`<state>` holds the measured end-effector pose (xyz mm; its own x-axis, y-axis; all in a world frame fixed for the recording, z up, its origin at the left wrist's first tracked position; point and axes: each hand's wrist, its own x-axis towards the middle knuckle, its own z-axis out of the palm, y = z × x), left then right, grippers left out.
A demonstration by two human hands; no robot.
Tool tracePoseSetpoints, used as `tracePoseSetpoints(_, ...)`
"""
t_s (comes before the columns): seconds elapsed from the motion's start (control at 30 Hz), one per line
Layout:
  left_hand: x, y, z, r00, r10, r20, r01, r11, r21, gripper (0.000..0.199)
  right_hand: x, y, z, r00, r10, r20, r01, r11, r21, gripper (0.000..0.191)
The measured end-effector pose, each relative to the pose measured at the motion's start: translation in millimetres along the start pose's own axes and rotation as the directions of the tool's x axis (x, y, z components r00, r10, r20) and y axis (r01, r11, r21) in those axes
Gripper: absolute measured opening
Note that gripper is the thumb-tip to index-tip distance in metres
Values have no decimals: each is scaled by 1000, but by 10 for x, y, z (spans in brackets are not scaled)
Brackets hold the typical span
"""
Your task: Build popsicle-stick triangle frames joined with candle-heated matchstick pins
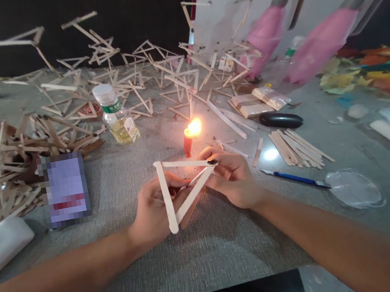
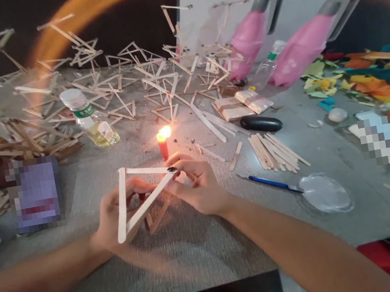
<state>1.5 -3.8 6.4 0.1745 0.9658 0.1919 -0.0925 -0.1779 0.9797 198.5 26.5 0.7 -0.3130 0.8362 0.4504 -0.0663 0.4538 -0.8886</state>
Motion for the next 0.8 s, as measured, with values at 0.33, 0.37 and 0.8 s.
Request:
tracePoseSetpoints(0.33,3,-64,9,997,56,-45,-53,996,76,16,19,39,-26,999,-42,-26,41,998,-46,6)
tracePoseSetpoints(0.37,1,-80,5,998,50,-45,-46,995,85,14,18,43,-23,998,-52,-27,51,998,-46,6)
tracePoseSetpoints(0.8,10,-83,-30,995,63,-79,-49,985,167,8,-84,246,86,988,24,-152,-29,999,-25,28)
